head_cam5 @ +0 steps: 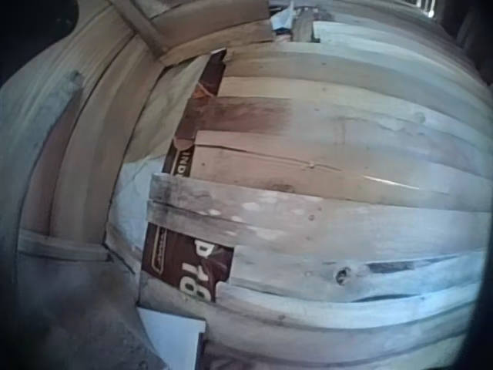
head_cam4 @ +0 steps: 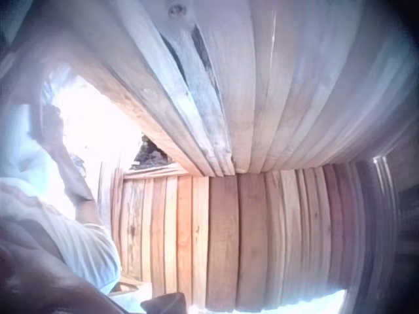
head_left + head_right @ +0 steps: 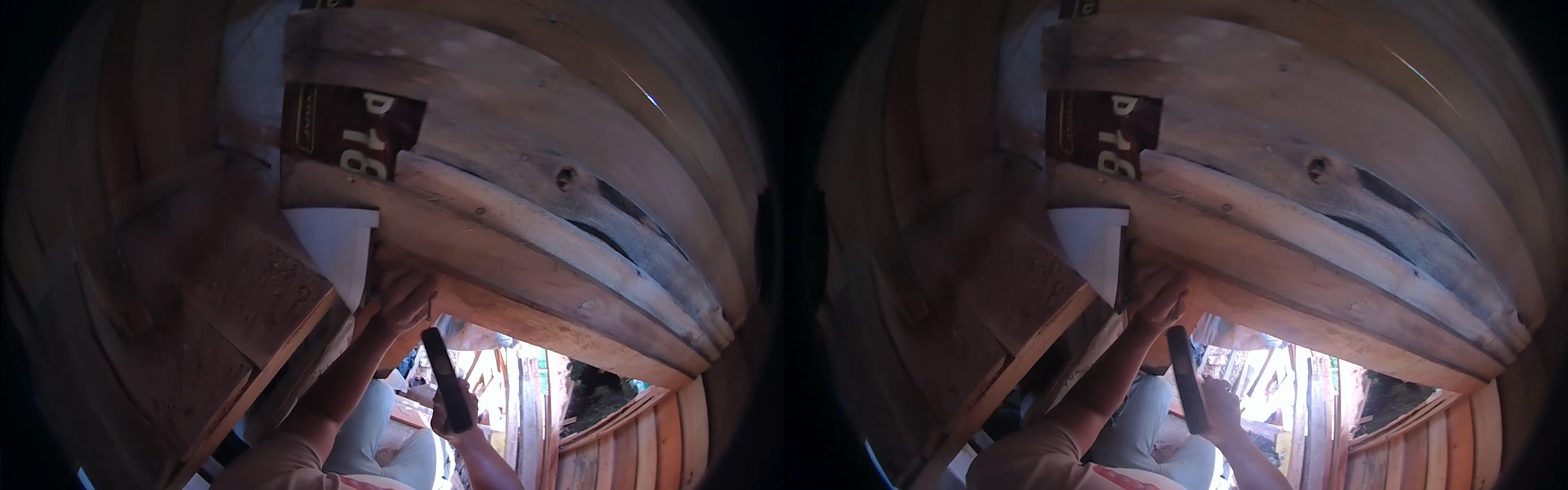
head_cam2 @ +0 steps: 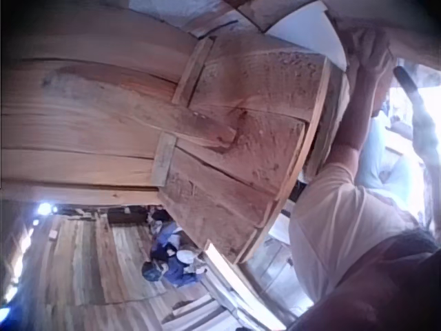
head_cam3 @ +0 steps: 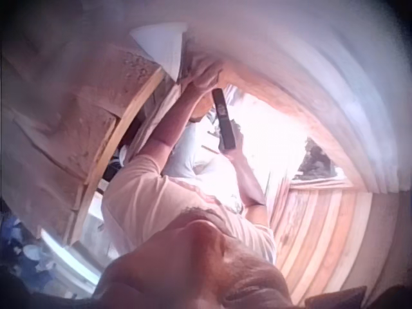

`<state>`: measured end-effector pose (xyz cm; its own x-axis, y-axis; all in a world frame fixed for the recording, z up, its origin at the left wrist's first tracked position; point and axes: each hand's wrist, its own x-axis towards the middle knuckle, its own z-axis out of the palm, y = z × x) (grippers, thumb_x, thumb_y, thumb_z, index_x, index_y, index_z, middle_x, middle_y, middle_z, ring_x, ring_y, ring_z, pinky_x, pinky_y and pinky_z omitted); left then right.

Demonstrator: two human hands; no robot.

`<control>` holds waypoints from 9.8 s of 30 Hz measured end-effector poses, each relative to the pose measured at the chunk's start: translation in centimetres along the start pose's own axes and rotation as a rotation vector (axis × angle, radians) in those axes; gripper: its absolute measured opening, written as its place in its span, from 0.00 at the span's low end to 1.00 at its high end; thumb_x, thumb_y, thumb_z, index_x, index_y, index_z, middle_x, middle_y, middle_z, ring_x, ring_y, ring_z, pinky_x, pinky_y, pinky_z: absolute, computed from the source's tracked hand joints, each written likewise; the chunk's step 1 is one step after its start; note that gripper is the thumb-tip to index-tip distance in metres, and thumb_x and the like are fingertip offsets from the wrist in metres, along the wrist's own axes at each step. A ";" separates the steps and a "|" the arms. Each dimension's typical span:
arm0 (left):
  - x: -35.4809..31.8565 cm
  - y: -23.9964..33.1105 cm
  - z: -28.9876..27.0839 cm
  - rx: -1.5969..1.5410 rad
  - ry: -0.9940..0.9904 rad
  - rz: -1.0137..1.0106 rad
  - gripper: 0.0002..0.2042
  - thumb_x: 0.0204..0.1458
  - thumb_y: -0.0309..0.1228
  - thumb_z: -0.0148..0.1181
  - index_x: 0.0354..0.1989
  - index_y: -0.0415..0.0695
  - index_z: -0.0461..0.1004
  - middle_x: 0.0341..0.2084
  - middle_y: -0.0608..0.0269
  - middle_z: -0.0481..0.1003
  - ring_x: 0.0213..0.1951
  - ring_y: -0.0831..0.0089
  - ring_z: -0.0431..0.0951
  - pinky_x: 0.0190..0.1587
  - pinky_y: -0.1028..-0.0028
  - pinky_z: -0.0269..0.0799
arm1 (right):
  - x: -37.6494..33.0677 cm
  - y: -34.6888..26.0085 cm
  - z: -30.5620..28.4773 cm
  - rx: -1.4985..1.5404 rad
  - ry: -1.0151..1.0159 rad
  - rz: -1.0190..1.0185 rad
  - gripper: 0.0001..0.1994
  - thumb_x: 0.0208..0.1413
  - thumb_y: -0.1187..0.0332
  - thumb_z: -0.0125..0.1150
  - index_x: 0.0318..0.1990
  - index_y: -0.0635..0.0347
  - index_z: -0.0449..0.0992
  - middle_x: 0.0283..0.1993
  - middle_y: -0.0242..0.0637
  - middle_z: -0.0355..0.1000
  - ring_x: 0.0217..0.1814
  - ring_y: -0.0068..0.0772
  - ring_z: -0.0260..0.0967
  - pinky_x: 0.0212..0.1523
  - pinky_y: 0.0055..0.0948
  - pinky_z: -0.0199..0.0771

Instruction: The person hammers nails into wooden planks to secure them to a structural frame. They repeatedly position nails and strike them with a hammer while working in a confined wooden space.

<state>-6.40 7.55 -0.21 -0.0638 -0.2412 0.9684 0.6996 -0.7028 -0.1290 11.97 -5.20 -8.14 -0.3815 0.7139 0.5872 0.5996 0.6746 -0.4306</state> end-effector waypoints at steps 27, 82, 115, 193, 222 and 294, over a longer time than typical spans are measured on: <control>-0.5 -1.5 -0.1 -0.035 0.033 0.015 0.09 0.33 0.28 0.64 0.26 0.44 0.76 0.23 0.73 0.69 0.29 0.75 0.69 0.33 0.72 0.67 | 2.2 -5.1 0.6 0.058 0.234 -0.301 0.07 0.54 0.71 0.47 0.37 0.64 0.60 0.23 0.38 0.66 0.20 0.26 0.64 0.19 0.21 0.65; -0.5 -0.8 0.9 -0.040 0.051 0.003 0.07 0.34 0.30 0.63 0.26 0.47 0.75 0.20 0.73 0.66 0.26 0.76 0.68 0.32 0.72 0.67 | -1.3 -5.6 -0.8 0.023 0.269 -0.053 0.04 0.50 0.76 0.48 0.26 0.59 0.62 0.18 0.34 0.62 0.16 0.25 0.61 0.19 0.25 0.63; -0.8 -1.0 0.1 0.098 -0.029 0.082 0.05 0.35 0.31 0.59 0.24 0.48 0.74 0.18 0.75 0.65 0.26 0.78 0.67 0.31 0.73 0.67 | -2.4 -1.4 -0.9 0.220 0.268 -0.162 0.10 0.48 0.81 0.50 0.39 0.60 0.62 0.31 0.42 0.66 0.23 0.29 0.63 0.24 0.23 0.65; -0.6 -1.1 0.2 0.132 -0.101 0.044 0.11 0.51 0.39 0.56 0.39 0.52 0.79 0.14 0.78 0.60 0.26 0.76 0.62 0.36 0.68 0.62 | -0.2 -0.1 0.8 0.138 0.184 -0.344 0.14 0.39 0.64 0.61 0.31 0.63 0.72 0.22 0.41 0.69 0.20 0.39 0.68 0.19 0.31 0.65; -0.1 -1.5 -0.7 0.206 -0.100 0.057 0.10 0.42 0.33 0.61 0.35 0.51 0.78 0.18 0.81 0.68 0.27 0.81 0.68 0.35 0.71 0.66 | 0.1 -1.3 1.3 -0.173 -0.124 0.498 0.08 0.44 0.69 0.58 0.33 0.58 0.72 0.32 0.39 0.69 0.33 0.36 0.69 0.33 0.32 0.69; 1.0 -1.6 -1.0 0.102 -0.057 0.055 0.10 0.39 0.30 0.65 0.33 0.53 0.78 0.15 0.83 0.64 0.26 0.79 0.66 0.46 0.63 0.63 | 0.5 -2.2 2.1 0.348 0.505 -0.485 0.09 0.54 0.66 0.49 0.30 0.63 0.63 0.24 0.38 0.62 0.20 0.27 0.60 0.19 0.22 0.59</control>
<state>-8.29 7.80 0.74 0.0150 -0.2370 0.9714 0.7696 -0.6175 -0.1625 9.01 -5.93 -8.38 -0.1284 0.2085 0.9696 0.1608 0.9691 -0.1871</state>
